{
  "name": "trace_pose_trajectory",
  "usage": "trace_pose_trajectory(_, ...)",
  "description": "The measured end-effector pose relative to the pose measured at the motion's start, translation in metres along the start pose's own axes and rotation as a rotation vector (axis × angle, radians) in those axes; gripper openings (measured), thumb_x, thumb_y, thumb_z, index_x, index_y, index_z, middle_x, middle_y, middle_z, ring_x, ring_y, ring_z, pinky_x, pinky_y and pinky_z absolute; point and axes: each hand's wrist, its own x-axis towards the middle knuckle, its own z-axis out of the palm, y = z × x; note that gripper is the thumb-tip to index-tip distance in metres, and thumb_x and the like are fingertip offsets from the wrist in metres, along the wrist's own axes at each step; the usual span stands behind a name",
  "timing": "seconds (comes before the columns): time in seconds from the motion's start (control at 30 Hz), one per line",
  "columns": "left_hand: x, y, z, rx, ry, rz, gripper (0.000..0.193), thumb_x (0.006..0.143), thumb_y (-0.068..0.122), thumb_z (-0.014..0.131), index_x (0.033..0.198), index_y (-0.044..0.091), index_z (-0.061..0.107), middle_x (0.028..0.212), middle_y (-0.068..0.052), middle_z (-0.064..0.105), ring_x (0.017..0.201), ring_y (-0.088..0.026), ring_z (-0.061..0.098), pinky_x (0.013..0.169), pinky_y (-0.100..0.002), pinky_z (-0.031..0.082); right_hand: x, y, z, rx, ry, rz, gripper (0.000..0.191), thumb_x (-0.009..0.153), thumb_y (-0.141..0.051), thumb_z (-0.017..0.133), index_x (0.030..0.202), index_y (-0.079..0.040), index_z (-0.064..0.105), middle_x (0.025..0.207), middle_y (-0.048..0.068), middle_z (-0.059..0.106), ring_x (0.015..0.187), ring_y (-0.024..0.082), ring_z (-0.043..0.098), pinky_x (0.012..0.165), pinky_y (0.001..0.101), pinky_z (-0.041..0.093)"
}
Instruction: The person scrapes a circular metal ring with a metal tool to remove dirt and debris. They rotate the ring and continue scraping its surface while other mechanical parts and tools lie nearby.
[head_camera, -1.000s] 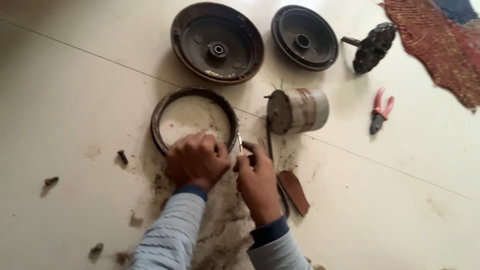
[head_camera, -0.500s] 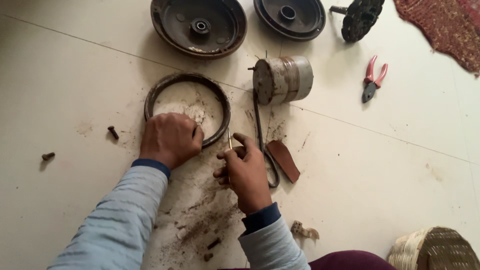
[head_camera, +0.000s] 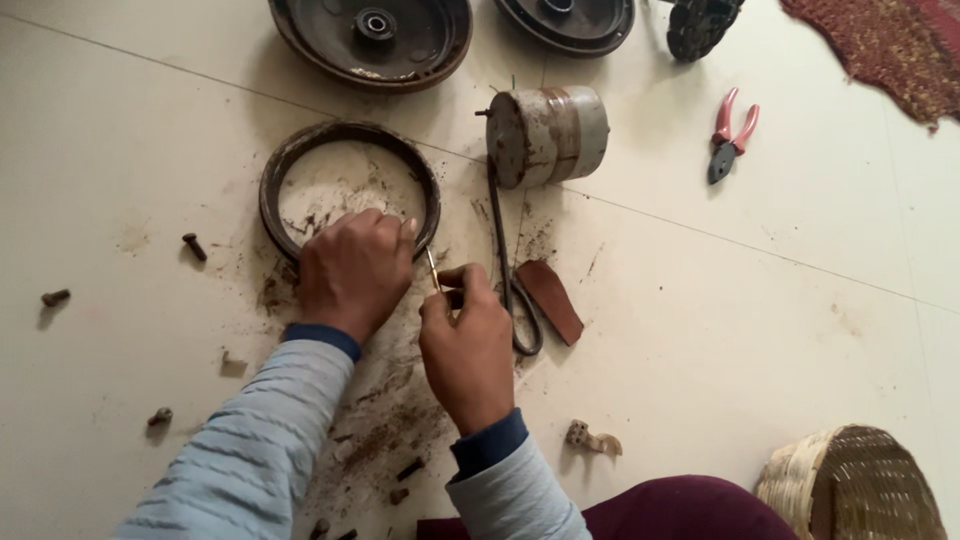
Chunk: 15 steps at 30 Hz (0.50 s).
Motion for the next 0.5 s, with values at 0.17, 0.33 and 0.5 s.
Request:
trace_pose_trajectory(0.17,0.0,0.003,0.009,0.057,0.057,-0.02,0.034,0.102,0.026,0.057,0.079,0.007,0.074,0.08,-0.013,0.074,0.072,-0.029,0.07,0.066,-0.043,0.056,0.001,-0.001,-0.002,0.03,0.002,0.017,0.02,0.085,-0.011,0.064,0.1,0.001,0.069,0.091,0.022,0.076,0.083,0.034,0.077,0.076,0.0388,0.058)
trace_pose_trajectory(0.33,-0.003,0.002,0.015,0.122,0.074,-0.046,0.037,0.105,0.026,0.057,0.079,0.008,0.074,0.075,-0.012,0.073,0.062,-0.026,0.068,0.058,-0.04,0.054,0.007,-0.009,-0.004,0.016,0.026,-0.062,0.018,0.086,-0.009,0.064,0.098,0.003,0.071,0.09,0.022,0.076,0.081,0.033,0.077,0.076,0.0372,0.059)
trace_pose_trajectory(0.5,-0.008,0.004,0.014,0.2,0.163,-0.012,0.035,0.103,0.027,0.058,0.077,0.009,0.073,0.075,-0.011,0.073,0.063,-0.025,0.068,0.061,-0.039,0.055,0.022,-0.007,-0.009,-0.013,-0.028,-0.087,0.017,0.088,-0.008,0.064,0.098,0.004,0.07,0.089,0.023,0.075,0.08,0.033,0.077,0.074,0.037,0.059)
